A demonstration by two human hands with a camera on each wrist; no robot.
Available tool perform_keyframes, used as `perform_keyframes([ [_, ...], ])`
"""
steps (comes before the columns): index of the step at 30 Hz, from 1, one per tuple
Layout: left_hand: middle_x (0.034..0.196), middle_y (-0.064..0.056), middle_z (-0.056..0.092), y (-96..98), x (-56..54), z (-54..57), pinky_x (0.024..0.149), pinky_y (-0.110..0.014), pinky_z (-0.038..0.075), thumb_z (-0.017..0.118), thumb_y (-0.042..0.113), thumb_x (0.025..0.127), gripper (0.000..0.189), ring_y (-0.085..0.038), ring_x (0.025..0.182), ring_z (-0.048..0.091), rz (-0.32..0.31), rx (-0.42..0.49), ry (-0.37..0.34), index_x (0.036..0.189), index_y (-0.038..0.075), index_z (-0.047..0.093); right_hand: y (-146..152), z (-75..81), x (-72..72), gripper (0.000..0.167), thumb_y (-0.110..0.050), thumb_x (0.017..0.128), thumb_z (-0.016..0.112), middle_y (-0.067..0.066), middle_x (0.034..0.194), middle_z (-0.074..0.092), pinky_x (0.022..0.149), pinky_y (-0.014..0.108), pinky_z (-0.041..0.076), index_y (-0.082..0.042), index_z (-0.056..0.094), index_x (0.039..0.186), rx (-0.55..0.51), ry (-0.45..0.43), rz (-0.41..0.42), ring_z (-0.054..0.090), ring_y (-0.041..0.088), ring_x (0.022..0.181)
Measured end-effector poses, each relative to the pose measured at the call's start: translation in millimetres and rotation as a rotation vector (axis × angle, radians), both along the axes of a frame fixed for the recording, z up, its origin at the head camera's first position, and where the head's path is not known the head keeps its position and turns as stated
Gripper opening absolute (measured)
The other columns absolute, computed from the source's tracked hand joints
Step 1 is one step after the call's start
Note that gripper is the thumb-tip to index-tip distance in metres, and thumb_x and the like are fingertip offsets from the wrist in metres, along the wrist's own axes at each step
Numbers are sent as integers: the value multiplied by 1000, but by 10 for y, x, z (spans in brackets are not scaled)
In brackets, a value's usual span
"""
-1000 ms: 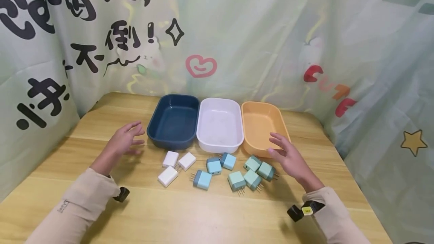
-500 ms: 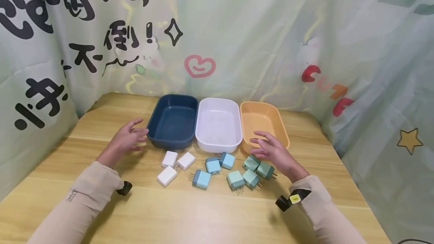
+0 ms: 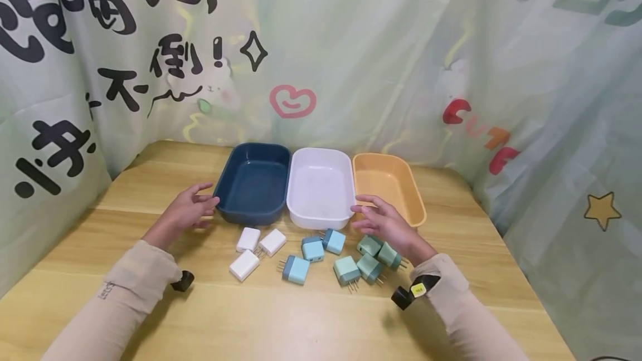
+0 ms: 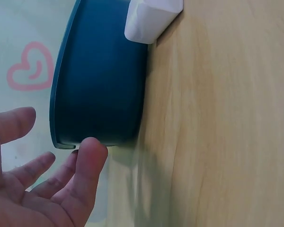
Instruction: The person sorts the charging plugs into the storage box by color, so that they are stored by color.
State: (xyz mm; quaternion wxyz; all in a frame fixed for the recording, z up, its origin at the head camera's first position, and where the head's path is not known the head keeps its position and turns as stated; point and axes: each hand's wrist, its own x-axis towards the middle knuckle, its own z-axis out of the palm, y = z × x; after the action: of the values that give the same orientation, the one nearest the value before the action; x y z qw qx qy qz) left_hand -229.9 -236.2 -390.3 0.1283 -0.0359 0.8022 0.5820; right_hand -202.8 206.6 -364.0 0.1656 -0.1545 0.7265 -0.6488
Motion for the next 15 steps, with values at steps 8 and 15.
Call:
perform_keyframes([
  [8, 150, -29, 27, -19, -69, -23, 74, -34, 57, 53, 17, 101, 67, -41, 118, 47, 16, 50, -28, 156, 12, 15, -133, 26, -44, 54, -22, 105, 43, 34, 140, 38, 98, 50, 44, 8, 25, 146, -9, 0, 30, 56, 44, 113],
  [15, 149, -31, 27, -7, -59, -75, 69, -35, 58, 51, 9, 100, 65, -40, 114, 49, 15, 58, -19, 156, 13, 17, -263, -12, -70, 52, -20, 104, 42, 33, 141, 39, 99, 55, 43, 8, 27, 145, 10, 5, 57, 57, 45, 110],
])
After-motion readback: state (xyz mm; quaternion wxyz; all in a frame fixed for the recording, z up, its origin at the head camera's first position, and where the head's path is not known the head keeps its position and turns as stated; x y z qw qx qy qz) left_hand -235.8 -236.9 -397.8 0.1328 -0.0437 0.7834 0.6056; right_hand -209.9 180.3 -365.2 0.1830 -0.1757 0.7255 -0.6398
